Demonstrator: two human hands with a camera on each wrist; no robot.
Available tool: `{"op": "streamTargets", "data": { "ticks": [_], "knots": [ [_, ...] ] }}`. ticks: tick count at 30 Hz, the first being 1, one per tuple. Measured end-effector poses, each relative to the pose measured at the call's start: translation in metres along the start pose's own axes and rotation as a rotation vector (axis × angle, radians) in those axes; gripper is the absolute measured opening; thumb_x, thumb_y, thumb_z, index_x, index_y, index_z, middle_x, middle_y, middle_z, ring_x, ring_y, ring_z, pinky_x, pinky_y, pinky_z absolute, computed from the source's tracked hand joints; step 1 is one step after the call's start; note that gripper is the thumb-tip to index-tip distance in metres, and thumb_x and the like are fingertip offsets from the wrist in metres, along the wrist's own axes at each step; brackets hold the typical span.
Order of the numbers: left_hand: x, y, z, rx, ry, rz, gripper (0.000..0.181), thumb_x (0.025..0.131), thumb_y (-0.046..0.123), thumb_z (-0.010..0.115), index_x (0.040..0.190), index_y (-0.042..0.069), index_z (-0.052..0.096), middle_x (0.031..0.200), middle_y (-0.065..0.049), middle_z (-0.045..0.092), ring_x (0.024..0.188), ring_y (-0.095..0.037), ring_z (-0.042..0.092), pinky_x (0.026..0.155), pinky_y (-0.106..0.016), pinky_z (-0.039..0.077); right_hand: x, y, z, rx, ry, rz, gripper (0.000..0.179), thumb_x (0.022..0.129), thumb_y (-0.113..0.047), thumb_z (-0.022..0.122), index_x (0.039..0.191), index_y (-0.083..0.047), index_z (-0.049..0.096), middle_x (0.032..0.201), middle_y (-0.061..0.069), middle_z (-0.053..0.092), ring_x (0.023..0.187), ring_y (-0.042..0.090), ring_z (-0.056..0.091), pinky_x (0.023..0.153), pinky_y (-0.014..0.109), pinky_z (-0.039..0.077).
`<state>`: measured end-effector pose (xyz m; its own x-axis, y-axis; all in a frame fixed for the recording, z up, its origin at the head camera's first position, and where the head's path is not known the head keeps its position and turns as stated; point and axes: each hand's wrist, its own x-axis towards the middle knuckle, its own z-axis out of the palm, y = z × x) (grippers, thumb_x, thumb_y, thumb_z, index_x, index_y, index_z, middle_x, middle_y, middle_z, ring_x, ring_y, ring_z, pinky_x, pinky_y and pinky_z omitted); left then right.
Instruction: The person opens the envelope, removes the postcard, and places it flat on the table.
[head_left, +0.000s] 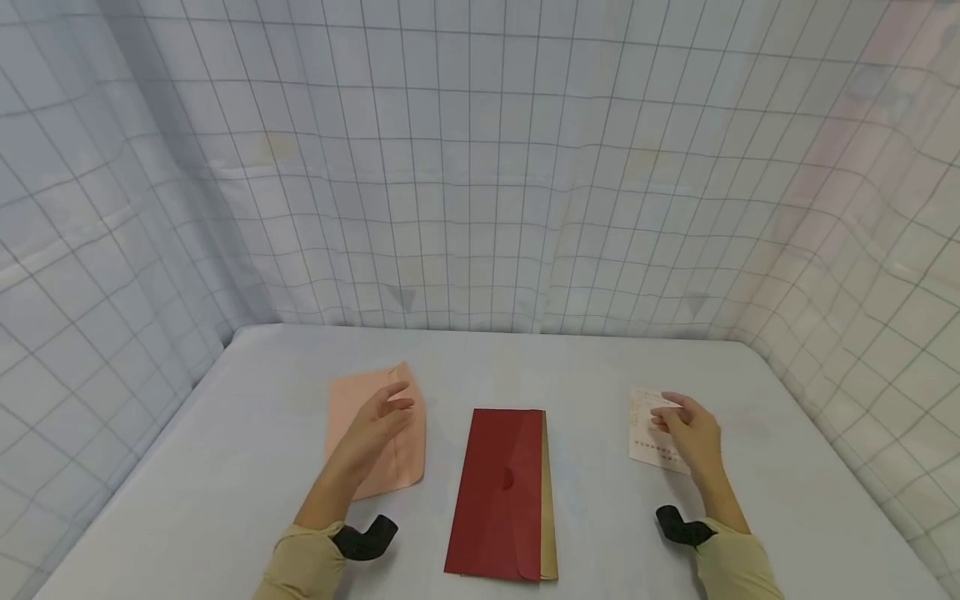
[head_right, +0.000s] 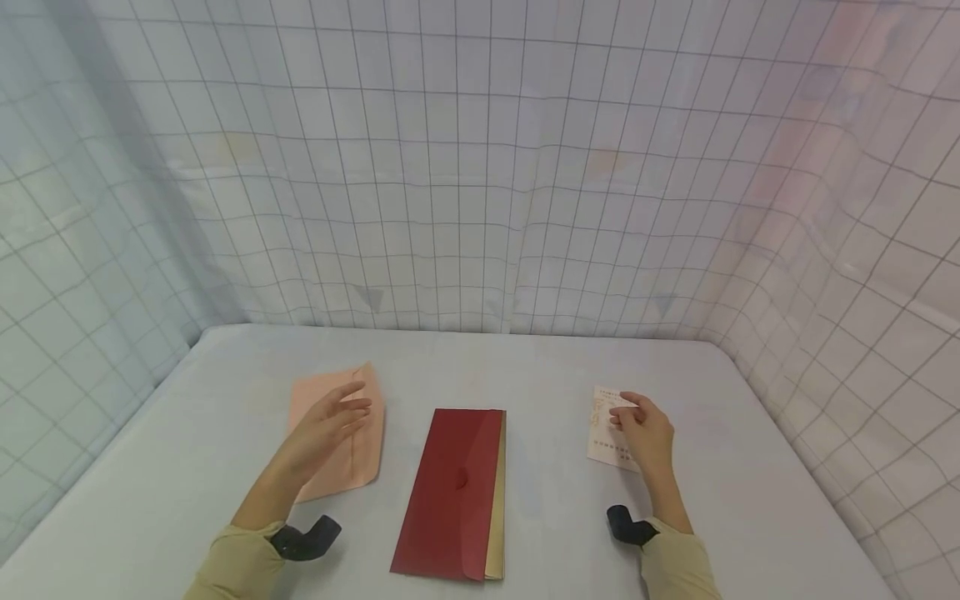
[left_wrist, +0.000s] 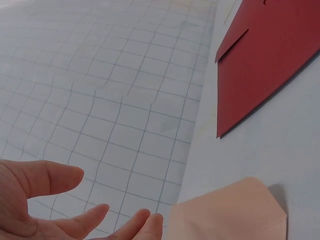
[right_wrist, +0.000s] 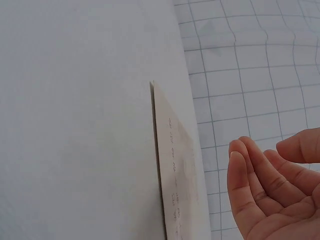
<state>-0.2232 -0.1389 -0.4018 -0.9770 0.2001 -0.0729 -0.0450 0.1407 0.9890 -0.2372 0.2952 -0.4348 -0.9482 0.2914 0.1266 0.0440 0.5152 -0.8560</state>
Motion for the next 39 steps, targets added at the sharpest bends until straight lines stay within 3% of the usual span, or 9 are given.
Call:
{"op": "streamTargets", "data": {
  "ticks": [12, 18, 25, 35, 39],
  "knots": [
    [0.001, -0.001, 0.012, -0.030, -0.053, -0.004, 0.055, 0.097, 0.007, 0.041, 0.147, 0.001, 0.019, 0.145, -0.030, 0.026, 0.135, -0.042, 0.031, 0.113, -0.050, 0.027, -0.001, -0.004, 0.014, 0.034, -0.034, -0.024, 0.035, 0.094, -0.010, 0.048, 0.127, 0.001, 0.054, 0.099, 0.020, 0.071, 0.068, -0.010, 0.060, 0.067, 0.010, 0.050],
    [0.001, -0.005, 0.021, 0.016, -0.076, -0.008, 0.056, 0.096, 0.008, 0.046, 0.147, 0.004, 0.022, 0.145, -0.028, 0.031, 0.134, -0.040, 0.036, 0.112, -0.051, 0.030, -0.004, -0.007, 0.017, 0.029, -0.084, -0.002, 0.036, 0.095, -0.014, 0.048, 0.129, -0.002, 0.053, 0.101, 0.015, 0.071, 0.070, -0.009, 0.060, 0.068, 0.014, 0.052],
    [0.002, -0.008, 0.031, 0.036, -0.106, 0.009, 0.057, 0.094, 0.003, 0.046, 0.146, 0.002, 0.023, 0.142, -0.030, 0.035, 0.132, -0.041, 0.039, 0.110, -0.052, 0.030, -0.006, -0.009, 0.019, 0.188, -0.147, 0.003, 0.039, 0.095, -0.011, 0.048, 0.130, 0.005, 0.048, 0.089, -0.001, 0.072, 0.073, -0.003, 0.064, 0.070, 0.015, 0.053],
    [0.002, -0.010, 0.041, -0.034, -0.132, -0.004, 0.057, 0.093, 0.003, 0.046, 0.145, -0.003, 0.022, 0.141, -0.034, 0.031, 0.131, -0.045, 0.036, 0.111, -0.053, 0.027, -0.008, -0.016, 0.027, 0.177, -0.204, 0.053, 0.041, 0.096, -0.014, 0.049, 0.133, 0.002, 0.046, 0.097, 0.006, 0.072, 0.074, -0.006, 0.062, 0.073, 0.012, 0.051],
    [0.000, -0.011, 0.044, -0.001, -0.129, -0.029, 0.056, 0.094, 0.008, 0.048, 0.145, 0.000, 0.026, 0.140, -0.031, 0.035, 0.128, -0.042, 0.041, 0.107, -0.055, 0.031, -0.012, -0.019, 0.033, 0.209, -0.218, 0.038, 0.039, 0.096, -0.010, 0.048, 0.133, 0.003, 0.047, 0.100, 0.013, 0.071, 0.074, -0.005, 0.062, 0.073, 0.012, 0.051]
  ]
}}
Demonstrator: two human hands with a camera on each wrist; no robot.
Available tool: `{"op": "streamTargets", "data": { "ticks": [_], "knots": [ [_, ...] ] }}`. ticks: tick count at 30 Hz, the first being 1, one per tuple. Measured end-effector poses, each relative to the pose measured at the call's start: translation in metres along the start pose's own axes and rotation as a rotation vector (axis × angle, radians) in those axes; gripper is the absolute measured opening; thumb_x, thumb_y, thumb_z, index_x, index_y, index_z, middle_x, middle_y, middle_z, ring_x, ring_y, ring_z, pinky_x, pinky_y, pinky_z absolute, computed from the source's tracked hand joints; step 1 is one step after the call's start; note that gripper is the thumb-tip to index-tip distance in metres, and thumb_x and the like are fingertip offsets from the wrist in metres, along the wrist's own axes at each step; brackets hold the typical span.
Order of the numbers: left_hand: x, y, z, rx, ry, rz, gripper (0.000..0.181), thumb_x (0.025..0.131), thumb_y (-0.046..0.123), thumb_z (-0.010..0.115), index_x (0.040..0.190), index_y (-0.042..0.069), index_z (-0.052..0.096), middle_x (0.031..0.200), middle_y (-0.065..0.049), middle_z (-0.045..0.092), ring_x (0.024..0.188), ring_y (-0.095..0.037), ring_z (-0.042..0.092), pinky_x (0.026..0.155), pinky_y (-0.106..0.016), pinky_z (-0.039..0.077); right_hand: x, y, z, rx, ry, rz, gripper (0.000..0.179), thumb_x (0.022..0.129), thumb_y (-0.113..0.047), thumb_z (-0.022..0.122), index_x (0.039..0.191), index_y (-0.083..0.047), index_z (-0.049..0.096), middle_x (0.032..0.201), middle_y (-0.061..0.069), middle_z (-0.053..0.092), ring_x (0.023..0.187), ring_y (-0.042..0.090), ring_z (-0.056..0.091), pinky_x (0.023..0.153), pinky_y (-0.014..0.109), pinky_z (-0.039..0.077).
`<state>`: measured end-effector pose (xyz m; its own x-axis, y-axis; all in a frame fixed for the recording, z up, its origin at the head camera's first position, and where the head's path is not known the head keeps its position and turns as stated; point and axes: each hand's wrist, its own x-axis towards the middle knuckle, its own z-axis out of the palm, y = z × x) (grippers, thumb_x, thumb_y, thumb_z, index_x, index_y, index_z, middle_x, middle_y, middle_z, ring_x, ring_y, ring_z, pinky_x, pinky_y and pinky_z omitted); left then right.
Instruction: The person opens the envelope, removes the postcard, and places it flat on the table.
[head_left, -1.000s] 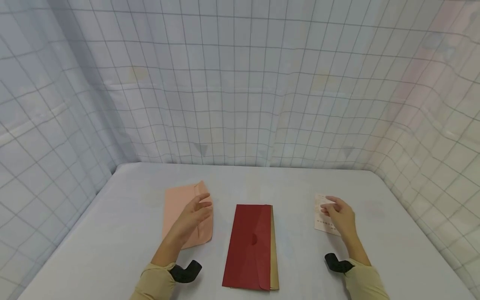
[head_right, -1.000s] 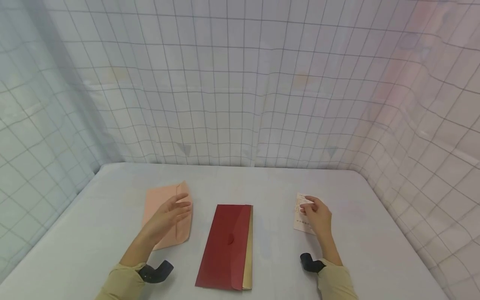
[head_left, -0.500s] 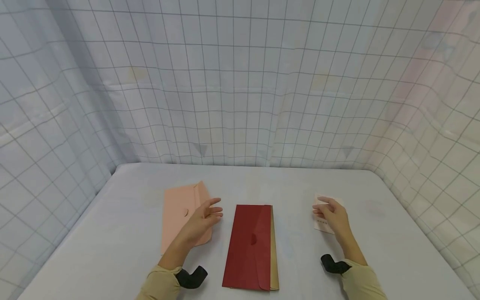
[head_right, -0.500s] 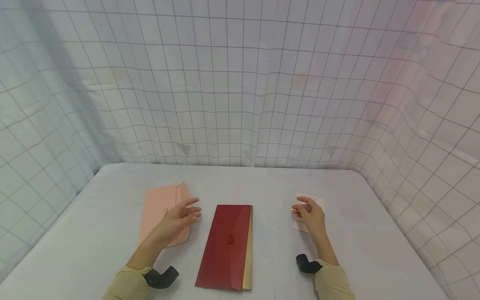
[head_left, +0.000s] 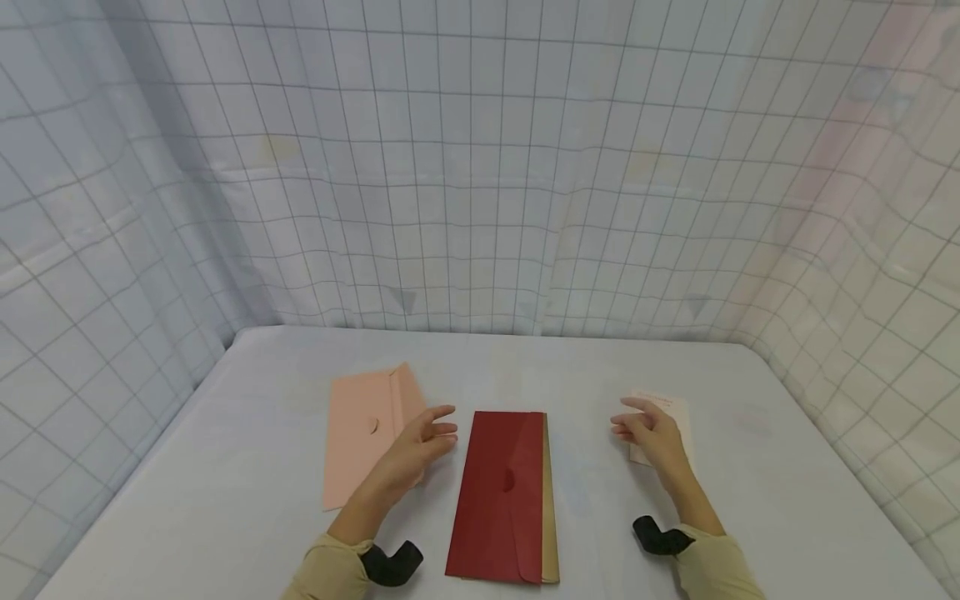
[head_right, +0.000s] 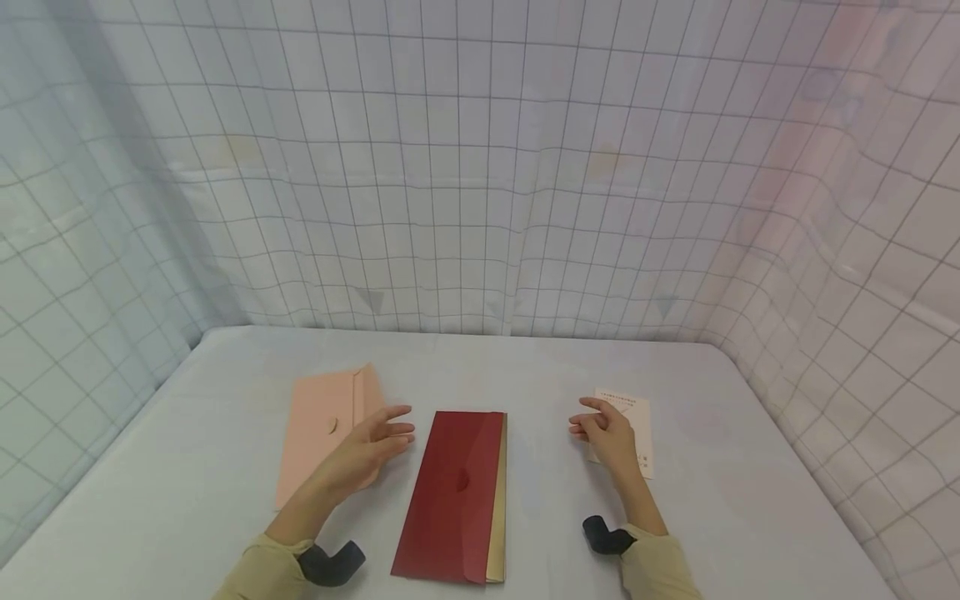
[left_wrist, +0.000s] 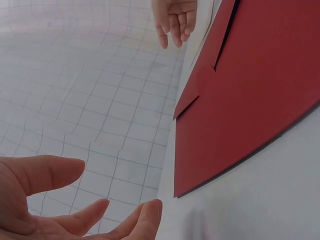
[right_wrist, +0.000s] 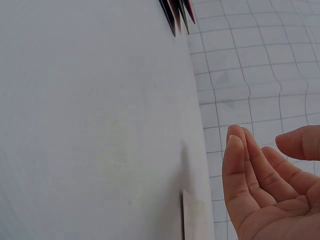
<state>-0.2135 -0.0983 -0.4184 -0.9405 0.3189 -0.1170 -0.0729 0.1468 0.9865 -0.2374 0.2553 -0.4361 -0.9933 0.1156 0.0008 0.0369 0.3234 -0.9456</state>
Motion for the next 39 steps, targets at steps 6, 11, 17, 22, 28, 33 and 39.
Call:
{"op": "streamTargets", "data": {
  "ticks": [6, 11, 17, 22, 28, 33, 39],
  "knots": [
    [0.001, 0.000, 0.004, 0.040, 0.009, -0.006, 0.053, 0.094, 0.010, 0.049, 0.143, 0.001, 0.031, 0.138, -0.029, 0.040, 0.127, -0.039, 0.042, 0.104, -0.052, 0.034, -0.001, -0.003, 0.007, 0.011, -0.028, -0.016, 0.039, 0.096, -0.010, 0.048, 0.133, 0.002, 0.046, 0.106, 0.020, 0.068, 0.076, -0.004, 0.063, 0.075, 0.012, 0.051],
    [0.001, -0.002, 0.007, 0.051, 0.024, -0.006, 0.052, 0.094, 0.009, 0.050, 0.142, 0.001, 0.033, 0.136, -0.028, 0.043, 0.127, -0.039, 0.043, 0.104, -0.051, 0.034, -0.003, -0.005, 0.009, 0.006, -0.042, -0.013, 0.039, 0.097, -0.009, 0.046, 0.135, 0.002, 0.045, 0.109, 0.023, 0.067, 0.077, -0.003, 0.063, 0.076, 0.014, 0.051],
    [0.000, -0.004, 0.008, 0.064, 0.038, -0.012, 0.051, 0.094, 0.009, 0.049, 0.142, 0.001, 0.034, 0.135, -0.028, 0.044, 0.126, -0.039, 0.043, 0.103, -0.051, 0.035, -0.004, -0.005, 0.013, 0.002, -0.051, -0.008, 0.039, 0.097, -0.008, 0.046, 0.134, 0.002, 0.045, 0.109, 0.023, 0.067, 0.078, -0.001, 0.064, 0.076, 0.015, 0.052],
    [-0.001, -0.005, 0.008, 0.066, 0.035, -0.019, 0.051, 0.094, 0.010, 0.049, 0.142, 0.002, 0.034, 0.135, -0.027, 0.044, 0.126, -0.038, 0.044, 0.103, -0.052, 0.035, -0.005, -0.006, 0.016, 0.019, -0.069, -0.006, 0.040, 0.096, -0.009, 0.048, 0.135, 0.002, 0.045, 0.108, 0.023, 0.067, 0.077, 0.000, 0.064, 0.076, 0.015, 0.053],
    [-0.001, -0.007, 0.011, 0.069, 0.037, -0.019, 0.050, 0.094, 0.009, 0.049, 0.141, 0.000, 0.035, 0.133, -0.028, 0.045, 0.123, -0.038, 0.047, 0.102, -0.051, 0.037, -0.008, -0.008, 0.019, 0.002, -0.094, -0.011, 0.041, 0.096, -0.011, 0.048, 0.135, 0.002, 0.044, 0.109, 0.023, 0.067, 0.079, 0.002, 0.065, 0.077, 0.017, 0.053],
    [-0.002, -0.006, 0.012, 0.058, 0.010, -0.016, 0.052, 0.094, 0.009, 0.047, 0.142, -0.002, 0.031, 0.135, -0.030, 0.041, 0.123, -0.039, 0.046, 0.103, -0.050, 0.038, -0.010, -0.009, 0.022, 0.022, -0.117, -0.001, 0.041, 0.096, -0.009, 0.048, 0.134, 0.003, 0.044, 0.108, 0.022, 0.067, 0.079, 0.003, 0.065, 0.077, 0.017, 0.053],
    [-0.004, -0.004, 0.013, 0.031, -0.010, -0.022, 0.053, 0.094, 0.008, 0.046, 0.143, -0.004, 0.027, 0.135, -0.032, 0.037, 0.123, -0.042, 0.044, 0.104, -0.053, 0.037, -0.011, -0.012, 0.028, 0.055, -0.143, -0.002, 0.039, 0.095, -0.007, 0.048, 0.133, 0.003, 0.046, 0.106, 0.022, 0.067, 0.079, 0.002, 0.065, 0.077, 0.018, 0.053]
  ]
}}
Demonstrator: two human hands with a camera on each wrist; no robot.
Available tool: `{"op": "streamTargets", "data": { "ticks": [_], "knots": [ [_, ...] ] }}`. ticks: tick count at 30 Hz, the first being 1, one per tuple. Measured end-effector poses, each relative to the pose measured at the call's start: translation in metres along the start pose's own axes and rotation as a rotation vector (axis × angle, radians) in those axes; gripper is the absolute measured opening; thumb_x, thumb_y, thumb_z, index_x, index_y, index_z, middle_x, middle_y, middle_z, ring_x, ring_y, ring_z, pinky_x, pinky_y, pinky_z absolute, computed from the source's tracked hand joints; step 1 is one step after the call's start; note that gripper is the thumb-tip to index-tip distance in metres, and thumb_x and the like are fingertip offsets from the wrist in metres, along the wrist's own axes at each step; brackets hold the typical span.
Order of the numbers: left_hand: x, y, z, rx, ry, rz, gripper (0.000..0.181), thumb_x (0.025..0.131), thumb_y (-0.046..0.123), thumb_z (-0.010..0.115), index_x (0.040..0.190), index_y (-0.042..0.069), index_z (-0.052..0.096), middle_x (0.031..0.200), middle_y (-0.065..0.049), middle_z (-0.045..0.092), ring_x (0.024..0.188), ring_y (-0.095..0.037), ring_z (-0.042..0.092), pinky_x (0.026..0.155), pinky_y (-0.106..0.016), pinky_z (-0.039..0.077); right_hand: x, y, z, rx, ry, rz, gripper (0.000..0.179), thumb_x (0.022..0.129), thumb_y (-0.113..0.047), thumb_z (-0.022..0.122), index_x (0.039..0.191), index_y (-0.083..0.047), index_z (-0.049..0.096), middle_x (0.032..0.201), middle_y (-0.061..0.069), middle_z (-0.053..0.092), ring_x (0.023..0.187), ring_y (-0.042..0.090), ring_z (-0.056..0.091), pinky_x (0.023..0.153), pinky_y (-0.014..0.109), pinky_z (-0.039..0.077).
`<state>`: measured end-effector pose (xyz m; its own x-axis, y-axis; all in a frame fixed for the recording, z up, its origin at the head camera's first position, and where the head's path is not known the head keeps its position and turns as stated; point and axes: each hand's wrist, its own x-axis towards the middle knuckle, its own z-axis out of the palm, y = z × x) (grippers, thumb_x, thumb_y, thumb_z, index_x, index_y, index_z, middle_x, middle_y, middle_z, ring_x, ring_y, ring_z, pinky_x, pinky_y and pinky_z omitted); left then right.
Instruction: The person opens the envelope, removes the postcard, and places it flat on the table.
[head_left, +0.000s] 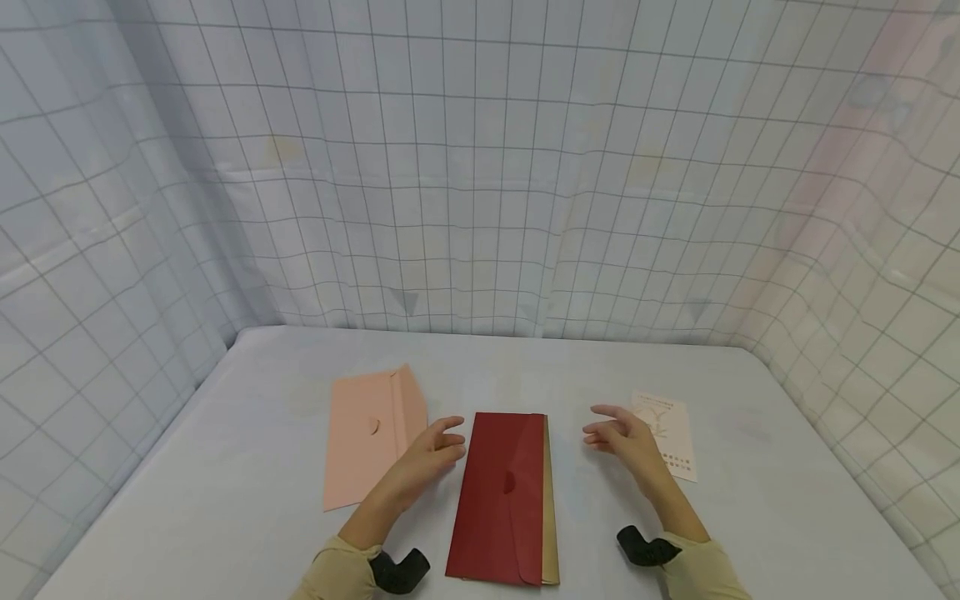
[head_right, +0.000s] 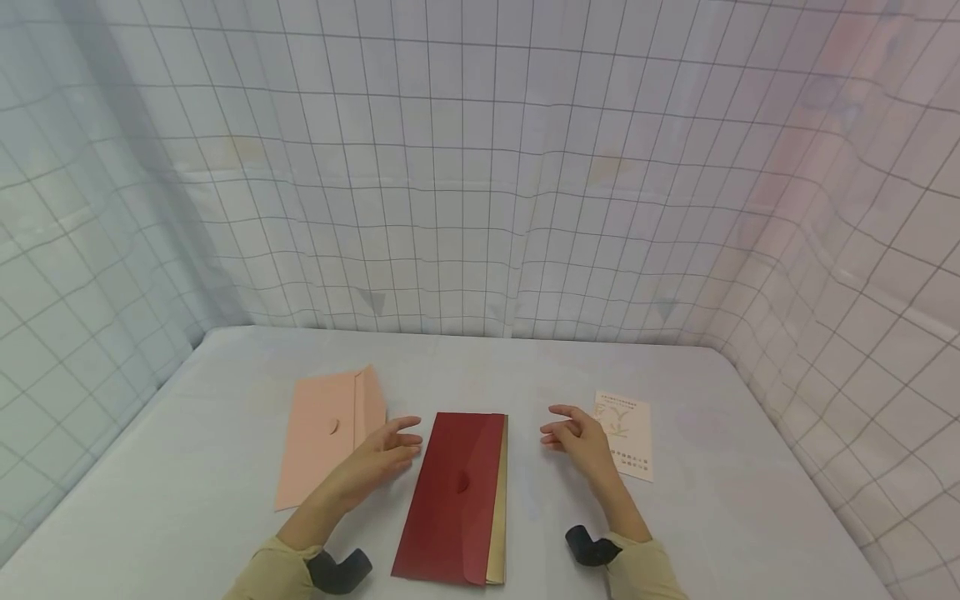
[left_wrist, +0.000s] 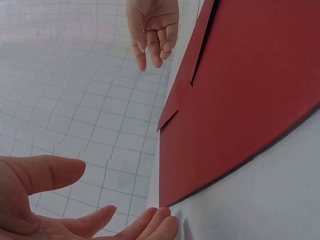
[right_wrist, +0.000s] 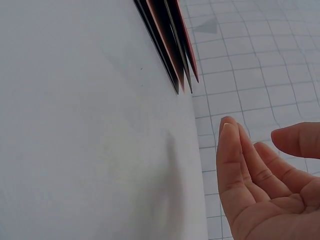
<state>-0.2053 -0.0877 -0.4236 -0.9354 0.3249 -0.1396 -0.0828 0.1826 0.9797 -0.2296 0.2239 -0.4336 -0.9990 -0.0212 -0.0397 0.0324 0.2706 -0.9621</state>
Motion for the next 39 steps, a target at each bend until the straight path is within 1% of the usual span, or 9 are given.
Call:
{"op": "streamTargets", "data": {
  "ticks": [9, 13, 16, 21, 29, 33, 39],
  "knots": [
    [-0.001, -0.001, 0.004, -0.010, 0.021, -0.021, 0.055, 0.094, 0.009, 0.047, 0.143, -0.003, 0.026, 0.133, -0.031, 0.039, 0.121, -0.038, 0.047, 0.102, -0.050, 0.041, -0.001, 0.002, 0.007, 0.026, -0.053, -0.011, 0.040, 0.094, -0.006, 0.049, 0.132, 0.006, 0.045, 0.104, 0.024, 0.066, 0.079, 0.004, 0.065, 0.076, 0.018, 0.053],
    [-0.001, -0.001, 0.005, -0.021, 0.021, -0.026, 0.055, 0.094, 0.009, 0.047, 0.144, -0.003, 0.025, 0.133, -0.031, 0.039, 0.122, -0.038, 0.046, 0.102, -0.050, 0.040, -0.002, 0.003, 0.009, 0.049, -0.080, -0.010, 0.040, 0.094, -0.007, 0.049, 0.131, 0.007, 0.045, 0.103, 0.022, 0.067, 0.080, 0.004, 0.066, 0.076, 0.019, 0.054],
    [-0.001, -0.001, 0.005, -0.033, 0.021, -0.029, 0.057, 0.094, 0.008, 0.047, 0.144, -0.003, 0.024, 0.133, -0.031, 0.038, 0.122, -0.038, 0.045, 0.102, -0.050, 0.040, -0.002, 0.004, 0.012, 0.087, -0.130, -0.011, 0.041, 0.094, -0.006, 0.049, 0.132, 0.008, 0.043, 0.104, 0.022, 0.067, 0.081, 0.006, 0.067, 0.077, 0.021, 0.055],
    [-0.001, -0.001, 0.006, -0.053, 0.022, -0.032, 0.059, 0.093, 0.007, 0.047, 0.145, -0.003, 0.021, 0.132, -0.032, 0.037, 0.123, -0.040, 0.044, 0.103, -0.051, 0.040, -0.004, 0.004, 0.016, 0.131, -0.206, -0.038, 0.044, 0.094, -0.006, 0.048, 0.133, 0.011, 0.039, 0.106, 0.024, 0.065, 0.083, 0.008, 0.068, 0.078, 0.024, 0.055],
    [0.001, 0.000, 0.005, -0.049, 0.030, -0.039, 0.059, 0.093, 0.008, 0.048, 0.145, -0.002, 0.021, 0.133, -0.031, 0.038, 0.124, -0.040, 0.045, 0.101, -0.050, 0.042, -0.004, 0.003, 0.019, 0.142, -0.243, -0.033, 0.045, 0.094, -0.006, 0.048, 0.134, 0.012, 0.037, 0.108, 0.025, 0.064, 0.084, 0.006, 0.068, 0.078, 0.024, 0.055],
    [0.002, -0.002, 0.005, -0.054, 0.013, -0.038, 0.059, 0.093, 0.008, 0.047, 0.145, -0.003, 0.021, 0.132, -0.031, 0.039, 0.123, -0.040, 0.045, 0.101, -0.049, 0.043, -0.003, 0.005, 0.022, 0.145, -0.259, -0.023, 0.043, 0.095, -0.005, 0.045, 0.134, 0.012, 0.037, 0.107, 0.022, 0.065, 0.084, 0.007, 0.068, 0.078, 0.024, 0.055],
    [0.002, -0.005, 0.004, -0.060, -0.021, -0.039, 0.058, 0.094, 0.008, 0.046, 0.145, -0.004, 0.019, 0.130, -0.031, 0.038, 0.122, -0.039, 0.045, 0.100, -0.048, 0.043, -0.005, 0.010, 0.027, 0.173, -0.321, -0.024, 0.043, 0.096, -0.005, 0.043, 0.133, 0.015, 0.036, 0.107, 0.023, 0.064, 0.085, 0.010, 0.068, 0.080, 0.027, 0.056]
  ]
}}
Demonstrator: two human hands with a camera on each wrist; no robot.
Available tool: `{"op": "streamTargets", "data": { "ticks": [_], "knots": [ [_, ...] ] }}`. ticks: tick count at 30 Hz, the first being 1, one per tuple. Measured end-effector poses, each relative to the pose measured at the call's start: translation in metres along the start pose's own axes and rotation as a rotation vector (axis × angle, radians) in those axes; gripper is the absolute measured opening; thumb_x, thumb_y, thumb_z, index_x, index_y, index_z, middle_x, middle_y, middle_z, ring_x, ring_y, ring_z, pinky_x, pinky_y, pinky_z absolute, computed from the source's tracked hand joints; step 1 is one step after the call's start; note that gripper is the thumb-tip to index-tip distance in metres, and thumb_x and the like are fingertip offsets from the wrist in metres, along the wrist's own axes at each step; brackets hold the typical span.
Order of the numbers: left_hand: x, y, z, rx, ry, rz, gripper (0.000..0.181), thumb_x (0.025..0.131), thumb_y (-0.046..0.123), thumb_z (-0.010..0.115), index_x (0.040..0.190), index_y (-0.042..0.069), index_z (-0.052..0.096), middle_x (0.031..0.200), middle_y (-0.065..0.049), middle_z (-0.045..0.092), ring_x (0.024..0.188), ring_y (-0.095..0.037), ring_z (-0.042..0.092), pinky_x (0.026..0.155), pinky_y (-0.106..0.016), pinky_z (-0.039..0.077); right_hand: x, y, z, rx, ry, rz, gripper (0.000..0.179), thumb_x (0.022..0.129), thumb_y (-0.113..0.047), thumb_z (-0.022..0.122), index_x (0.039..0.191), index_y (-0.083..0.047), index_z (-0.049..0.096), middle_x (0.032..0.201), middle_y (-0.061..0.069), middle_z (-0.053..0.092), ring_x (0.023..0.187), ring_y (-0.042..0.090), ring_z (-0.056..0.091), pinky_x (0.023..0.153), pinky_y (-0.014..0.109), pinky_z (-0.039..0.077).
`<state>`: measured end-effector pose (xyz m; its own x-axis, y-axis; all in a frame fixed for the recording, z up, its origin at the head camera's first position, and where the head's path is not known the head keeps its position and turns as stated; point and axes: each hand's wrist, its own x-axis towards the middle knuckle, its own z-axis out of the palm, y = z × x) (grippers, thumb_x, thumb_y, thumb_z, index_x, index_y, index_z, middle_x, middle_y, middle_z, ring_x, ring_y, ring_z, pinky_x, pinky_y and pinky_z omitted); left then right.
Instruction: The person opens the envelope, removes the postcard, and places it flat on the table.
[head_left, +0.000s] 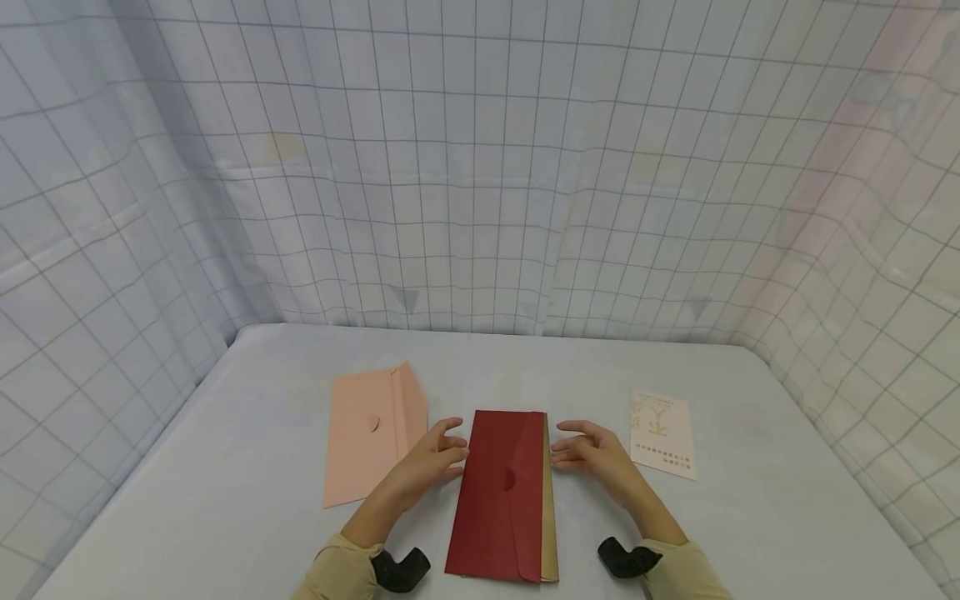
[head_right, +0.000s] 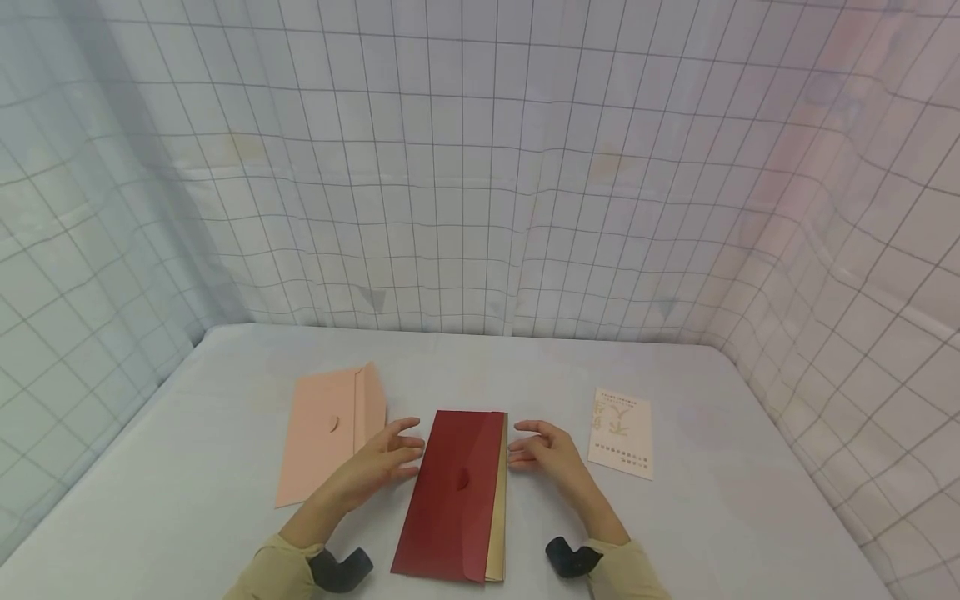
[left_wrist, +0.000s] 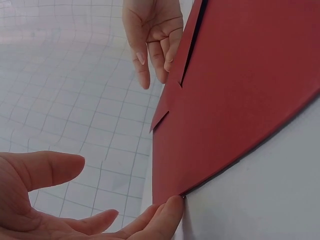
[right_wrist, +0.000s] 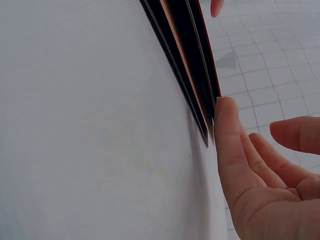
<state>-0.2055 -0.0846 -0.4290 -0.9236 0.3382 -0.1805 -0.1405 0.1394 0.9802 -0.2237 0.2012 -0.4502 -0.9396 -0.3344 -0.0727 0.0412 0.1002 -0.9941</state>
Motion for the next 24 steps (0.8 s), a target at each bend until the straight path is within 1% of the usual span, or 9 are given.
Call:
{"op": "streamTargets", "data": {
  "ticks": [5, 10, 14, 18, 24],
  "knots": [
    [0.0004, -0.0006, -0.0001, -0.012, -0.016, 0.004, 0.058, 0.095, 0.009, 0.045, 0.145, -0.004, 0.018, 0.131, -0.031, 0.037, 0.123, -0.039, 0.044, 0.101, -0.048, 0.043, 0.0007, 0.0014, 0.0011, 0.024, -0.033, 0.001, 0.044, 0.095, -0.005, 0.043, 0.133, 0.017, 0.036, 0.106, 0.020, 0.065, 0.084, 0.009, 0.068, 0.079, 0.026, 0.056],
    [0.0015, -0.0021, -0.0003, -0.020, -0.015, 0.002, 0.058, 0.095, 0.009, 0.045, 0.145, -0.003, 0.018, 0.130, -0.030, 0.037, 0.121, -0.037, 0.045, 0.100, -0.046, 0.044, 0.0000, 0.0009, 0.0013, 0.027, -0.058, 0.012, 0.044, 0.096, -0.005, 0.042, 0.132, 0.018, 0.036, 0.110, 0.024, 0.063, 0.085, 0.010, 0.068, 0.080, 0.026, 0.056],
    [0.0027, -0.0032, -0.0020, -0.029, -0.015, 0.006, 0.059, 0.095, 0.009, 0.045, 0.145, -0.003, 0.017, 0.132, -0.031, 0.035, 0.120, -0.036, 0.046, 0.099, -0.045, 0.046, -0.0001, 0.0000, 0.0032, 0.023, -0.071, 0.022, 0.044, 0.096, -0.006, 0.043, 0.132, 0.018, 0.037, 0.112, 0.026, 0.062, 0.086, 0.010, 0.068, 0.080, 0.026, 0.055],
    [0.0030, -0.0033, -0.0028, -0.037, -0.020, 0.014, 0.060, 0.095, 0.010, 0.046, 0.145, -0.004, 0.017, 0.132, -0.032, 0.034, 0.120, -0.036, 0.046, 0.098, -0.043, 0.047, -0.0004, -0.0003, 0.0050, 0.018, -0.082, 0.033, 0.044, 0.096, -0.007, 0.042, 0.133, 0.018, 0.036, 0.111, 0.023, 0.063, 0.087, 0.011, 0.068, 0.081, 0.027, 0.055],
    [0.0039, -0.0046, -0.0015, -0.034, -0.019, 0.014, 0.057, 0.095, 0.010, 0.047, 0.144, -0.004, 0.021, 0.131, -0.031, 0.037, 0.119, -0.034, 0.048, 0.096, -0.042, 0.048, -0.0012, 0.0002, 0.0071, 0.012, -0.082, 0.045, 0.044, 0.096, -0.006, 0.040, 0.134, 0.016, 0.035, 0.110, 0.024, 0.061, 0.086, 0.011, 0.068, 0.081, 0.028, 0.055]
  ]
}}
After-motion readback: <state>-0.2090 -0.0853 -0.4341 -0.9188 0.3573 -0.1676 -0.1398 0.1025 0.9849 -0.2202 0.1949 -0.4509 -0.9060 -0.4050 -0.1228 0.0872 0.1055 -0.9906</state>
